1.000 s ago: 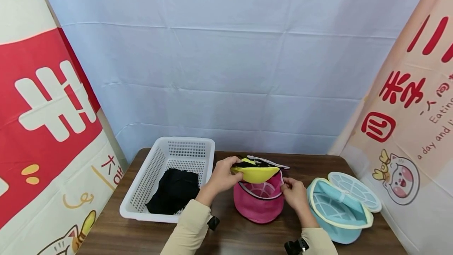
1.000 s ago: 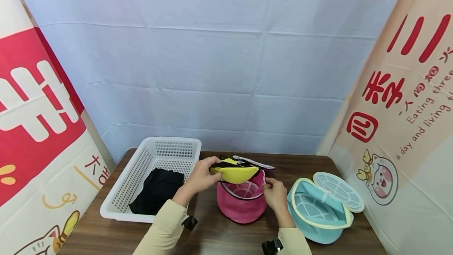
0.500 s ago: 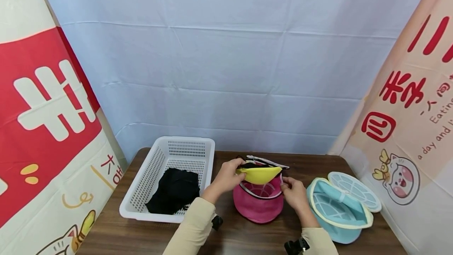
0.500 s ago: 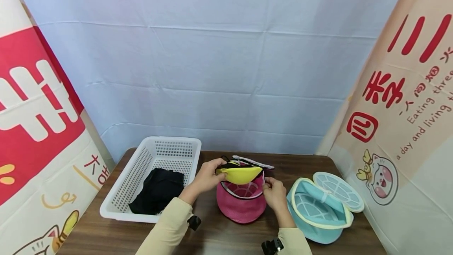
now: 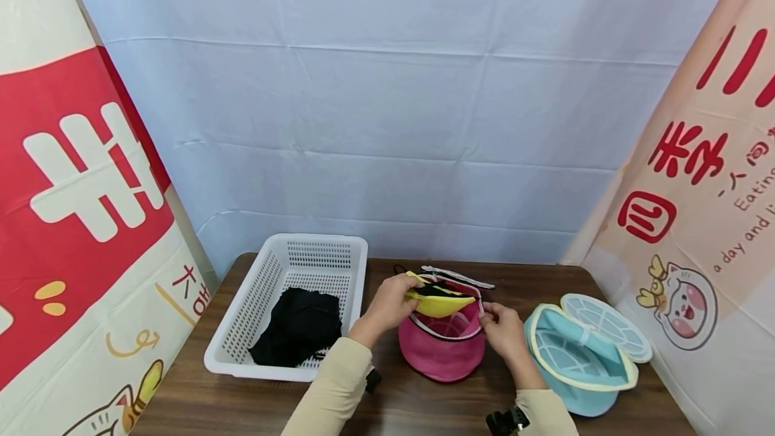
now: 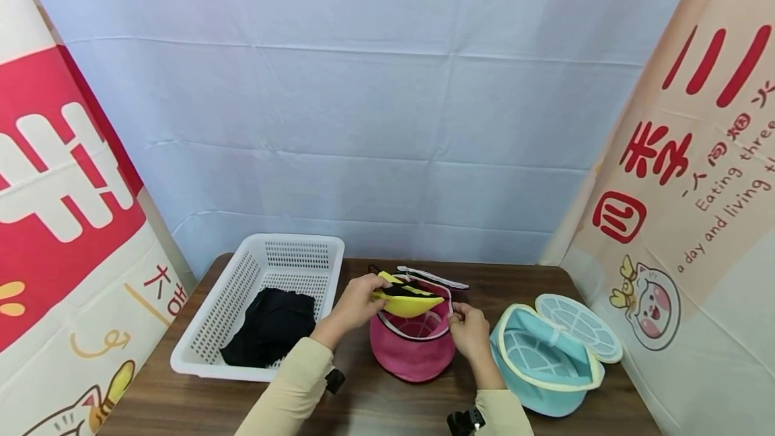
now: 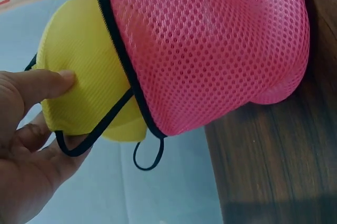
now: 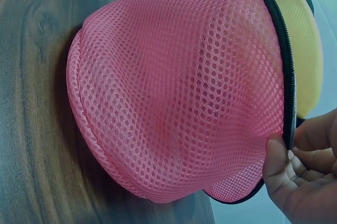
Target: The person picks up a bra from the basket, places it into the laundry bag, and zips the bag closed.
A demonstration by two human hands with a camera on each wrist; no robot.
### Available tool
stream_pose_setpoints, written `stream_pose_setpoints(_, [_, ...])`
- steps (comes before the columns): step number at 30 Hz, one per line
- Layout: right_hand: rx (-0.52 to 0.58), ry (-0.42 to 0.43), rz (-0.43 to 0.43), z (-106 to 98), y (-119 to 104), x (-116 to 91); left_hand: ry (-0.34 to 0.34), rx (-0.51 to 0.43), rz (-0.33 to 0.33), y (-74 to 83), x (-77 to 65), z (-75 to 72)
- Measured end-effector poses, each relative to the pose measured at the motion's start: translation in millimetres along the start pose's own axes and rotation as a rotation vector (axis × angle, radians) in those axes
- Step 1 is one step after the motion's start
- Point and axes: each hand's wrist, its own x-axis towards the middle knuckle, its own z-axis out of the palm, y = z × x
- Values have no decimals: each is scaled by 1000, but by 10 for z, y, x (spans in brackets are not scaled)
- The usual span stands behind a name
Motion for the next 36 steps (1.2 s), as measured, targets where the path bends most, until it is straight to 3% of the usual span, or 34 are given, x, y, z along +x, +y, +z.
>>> stream_pose_setpoints(5, [-22,0,-4,-1,-7,4,15,80,2,40,20,66])
stream_pose_setpoints(13, [-31,4,-7,-7,-29,11,-29,318,-17,205,38,178])
stream_pose_setpoints(26, [22,-12,14,7,-23,-16,-19,497,-3,433,86,469])
stream_pose_setpoints(30, [31,-11,10,9,-30,-8,-65,520,-22,501,108,504])
stream_pose_setpoints(36, [-28,14,5,16,-50,4,-178,500,2,606,141,541])
